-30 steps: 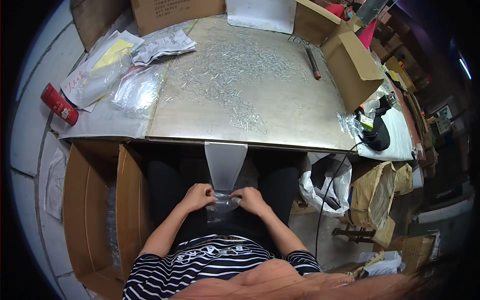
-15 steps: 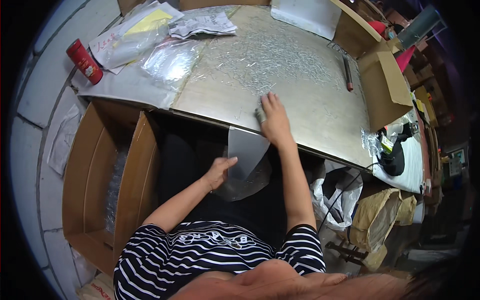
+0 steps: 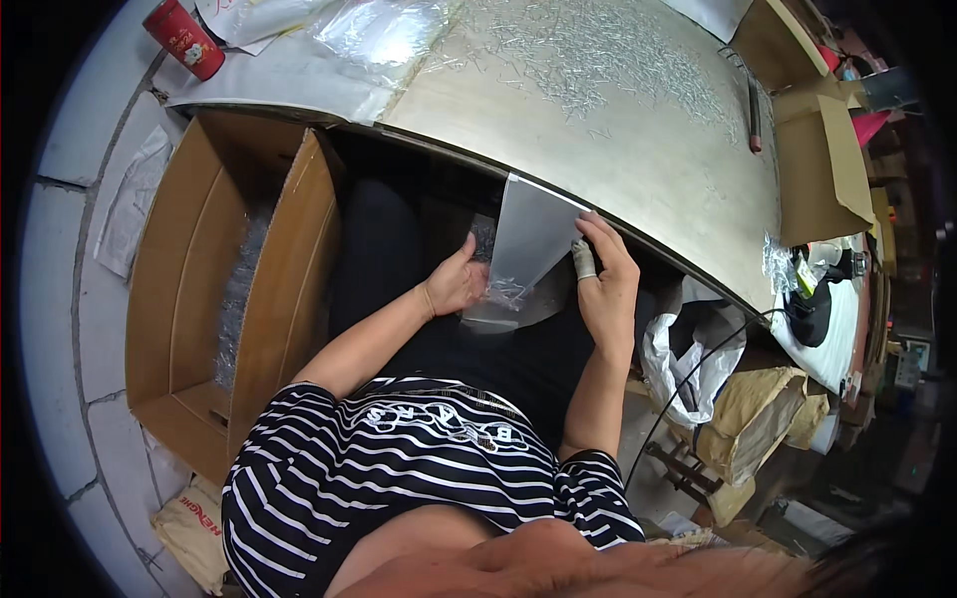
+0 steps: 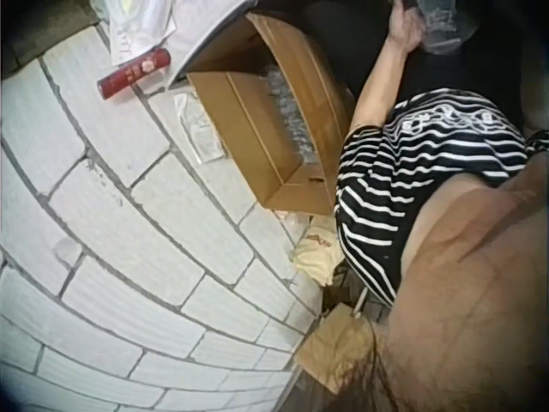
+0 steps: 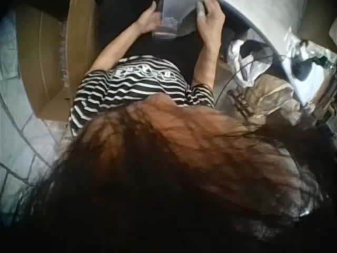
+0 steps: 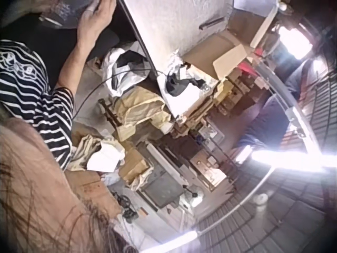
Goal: Packaging small metal components from a workbench into plastic bags and placing them into a box.
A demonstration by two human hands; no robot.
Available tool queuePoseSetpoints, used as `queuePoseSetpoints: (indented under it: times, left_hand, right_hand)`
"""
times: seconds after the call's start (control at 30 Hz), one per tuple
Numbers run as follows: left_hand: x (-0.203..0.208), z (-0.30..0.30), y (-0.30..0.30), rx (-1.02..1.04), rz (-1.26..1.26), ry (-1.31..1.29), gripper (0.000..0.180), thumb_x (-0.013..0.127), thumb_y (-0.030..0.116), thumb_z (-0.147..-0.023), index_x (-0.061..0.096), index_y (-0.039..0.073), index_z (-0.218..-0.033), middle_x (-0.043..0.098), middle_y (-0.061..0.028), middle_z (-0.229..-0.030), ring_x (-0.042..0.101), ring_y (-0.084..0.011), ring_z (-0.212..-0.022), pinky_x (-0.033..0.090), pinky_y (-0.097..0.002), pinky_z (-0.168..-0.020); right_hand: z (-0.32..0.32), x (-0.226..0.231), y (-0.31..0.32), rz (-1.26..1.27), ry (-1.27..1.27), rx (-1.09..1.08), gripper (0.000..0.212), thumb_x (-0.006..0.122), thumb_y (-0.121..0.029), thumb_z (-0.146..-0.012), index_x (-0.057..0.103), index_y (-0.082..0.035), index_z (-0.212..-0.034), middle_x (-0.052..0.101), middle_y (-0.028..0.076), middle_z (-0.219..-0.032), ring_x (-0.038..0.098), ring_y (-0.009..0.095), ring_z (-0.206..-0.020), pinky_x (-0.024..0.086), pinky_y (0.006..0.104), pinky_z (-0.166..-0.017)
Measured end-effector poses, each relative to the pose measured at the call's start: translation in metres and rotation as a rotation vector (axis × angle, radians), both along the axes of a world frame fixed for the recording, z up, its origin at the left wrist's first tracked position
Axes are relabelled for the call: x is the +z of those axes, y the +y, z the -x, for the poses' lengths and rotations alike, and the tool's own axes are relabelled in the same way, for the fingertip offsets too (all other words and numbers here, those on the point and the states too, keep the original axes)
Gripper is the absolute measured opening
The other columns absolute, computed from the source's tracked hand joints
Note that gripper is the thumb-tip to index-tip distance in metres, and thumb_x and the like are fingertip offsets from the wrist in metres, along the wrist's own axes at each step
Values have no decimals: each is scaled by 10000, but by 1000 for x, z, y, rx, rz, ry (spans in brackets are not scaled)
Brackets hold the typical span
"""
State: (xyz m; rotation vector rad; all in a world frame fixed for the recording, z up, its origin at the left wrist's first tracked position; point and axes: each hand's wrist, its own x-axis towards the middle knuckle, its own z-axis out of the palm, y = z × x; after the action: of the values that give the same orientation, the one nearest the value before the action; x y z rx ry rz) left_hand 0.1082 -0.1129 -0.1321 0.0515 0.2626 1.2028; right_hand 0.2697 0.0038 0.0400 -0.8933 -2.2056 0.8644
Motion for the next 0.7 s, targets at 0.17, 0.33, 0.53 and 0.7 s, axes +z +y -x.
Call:
queuePoseSetpoints:
  times: [0.17, 0.33, 0.53, 0.7]
  left_hand:
    - [12, -2, -5, -6, -74, 51, 838, 292, 650, -941, 398, -56, -1380, 492, -194, -1368, 478, -301, -1273, 352, -409, -1093]
    - [21, -12, -4, -17, -79, 579, 455, 645, 77, -856, 526, -25, -1283, 617, -112, -1234, 606, -201, -1109, 487, -321, -950]
    - [10, -19, -11, 22, 108, 673, 388, 673, -51, -773, 606, -59, -1156, 675, -115, -1078, 639, -180, -1001, 495, -307, -922]
    - [0, -17, -10, 7, 79, 850, 423, 709, -76, -718, 624, -45, -1131, 687, -104, -1023, 645, -162, -938, 505, -285, -885]
  right_hand:
    - [3, -2, 4, 38, 30, 37, 267, 584, 58, -836, 644, 18, -1093, 646, 154, -1167, 602, 269, -1128, 441, 332, -974]
    - [40, 4, 37, -62, -14, 51, 307, 580, -4, -865, 605, -2, -1171, 575, 168, -1276, 550, 299, -1195, 422, 338, -999]
    - [101, -27, 121, -515, -143, 44, 371, 569, -117, -885, 568, -50, -1250, 497, 182, -1364, 487, 338, -1252, 407, 404, -1029]
    - [69, 8, 93, -188, -345, 75, 332, 559, -107, -883, 607, -44, -1205, 556, 157, -1312, 532, 320, -1207, 433, 378, -1001]
